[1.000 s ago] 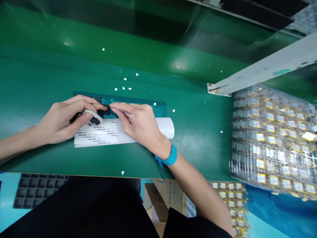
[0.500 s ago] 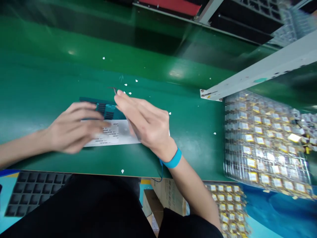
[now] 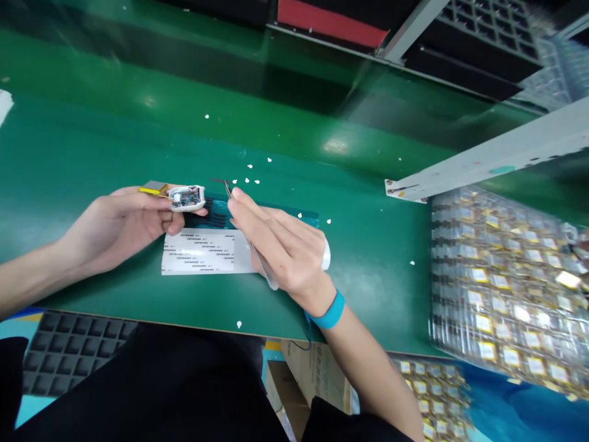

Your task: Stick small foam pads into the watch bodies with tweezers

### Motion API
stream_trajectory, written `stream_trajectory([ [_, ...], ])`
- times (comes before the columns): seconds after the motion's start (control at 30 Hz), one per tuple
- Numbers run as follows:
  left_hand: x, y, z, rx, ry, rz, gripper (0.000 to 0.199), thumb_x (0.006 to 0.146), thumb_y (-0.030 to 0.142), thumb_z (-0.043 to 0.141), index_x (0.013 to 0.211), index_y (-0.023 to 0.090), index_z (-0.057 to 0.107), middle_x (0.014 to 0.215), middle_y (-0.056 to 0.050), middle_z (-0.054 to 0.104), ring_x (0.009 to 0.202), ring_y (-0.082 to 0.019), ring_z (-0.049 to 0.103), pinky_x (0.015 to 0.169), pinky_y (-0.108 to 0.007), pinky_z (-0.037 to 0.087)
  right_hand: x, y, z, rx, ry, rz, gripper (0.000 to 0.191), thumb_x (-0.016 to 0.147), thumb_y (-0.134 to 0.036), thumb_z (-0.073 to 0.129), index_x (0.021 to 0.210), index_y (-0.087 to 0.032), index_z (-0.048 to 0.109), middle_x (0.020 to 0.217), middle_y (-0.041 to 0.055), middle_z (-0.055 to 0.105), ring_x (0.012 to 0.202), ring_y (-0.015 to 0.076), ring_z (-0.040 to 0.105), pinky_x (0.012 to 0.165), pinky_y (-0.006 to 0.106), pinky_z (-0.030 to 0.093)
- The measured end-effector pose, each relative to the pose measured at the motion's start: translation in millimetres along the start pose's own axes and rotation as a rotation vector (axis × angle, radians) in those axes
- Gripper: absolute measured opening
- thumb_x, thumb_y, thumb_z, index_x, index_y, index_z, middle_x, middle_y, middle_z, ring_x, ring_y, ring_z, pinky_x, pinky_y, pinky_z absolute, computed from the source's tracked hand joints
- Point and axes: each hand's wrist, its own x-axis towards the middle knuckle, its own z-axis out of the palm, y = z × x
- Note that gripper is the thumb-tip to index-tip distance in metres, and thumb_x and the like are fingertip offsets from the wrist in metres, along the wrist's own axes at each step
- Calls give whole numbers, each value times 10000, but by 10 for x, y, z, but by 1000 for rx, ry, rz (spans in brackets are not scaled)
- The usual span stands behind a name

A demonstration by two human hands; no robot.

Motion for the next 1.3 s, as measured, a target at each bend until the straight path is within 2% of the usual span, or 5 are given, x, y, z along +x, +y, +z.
stream_trajectory([
  [0.27,-55,-59,29,81,6,28,119,868,247,799,811,144,813,942,-105,771,597,-102,528,552,-242,477,-6,-84,-33,-21,-32,10,638,975,-54,663,1524,-361,551,1360,-4,695,1009,223,815,792,358,708],
  [0.43,-50,-73,0,229,68,97,178,799,305,865,933,189,843,845,-50,769,671,-142,628,588,-241,511,-5,-115,-77,-1,-43,-50,600,982,-106,682,1537,-287,546,1385,36,679,1010,235,816,779,346,710],
  [0.63,-55,-34,3,207,90,111,197,762,272,899,735,186,724,668,-2,707,602,-143,678,608,-244,578,33,-130,-155,16,-130,-80,665,950,-69,698,1561,-261,516,1380,67,677,1034,242,811,800,348,718],
  [0.87,-62,-38,18,4,113,9,181,809,233,848,759,176,683,872,-53,796,658,-175,760,707,-293,668,108,-194,-209,75,-316,-219,323,989,-93,660,1300,-163,714,1342,120,723,1086,226,794,831,316,701],
  [1.3,-96,-171,122,-68,151,10,212,799,193,834,759,162,628,914,-60,817,655,-167,765,650,-266,659,144,-238,-71,29,-277,-311,209,1027,-90,584,1117,-122,770,1223,136,772,981,201,813,740,296,695],
])
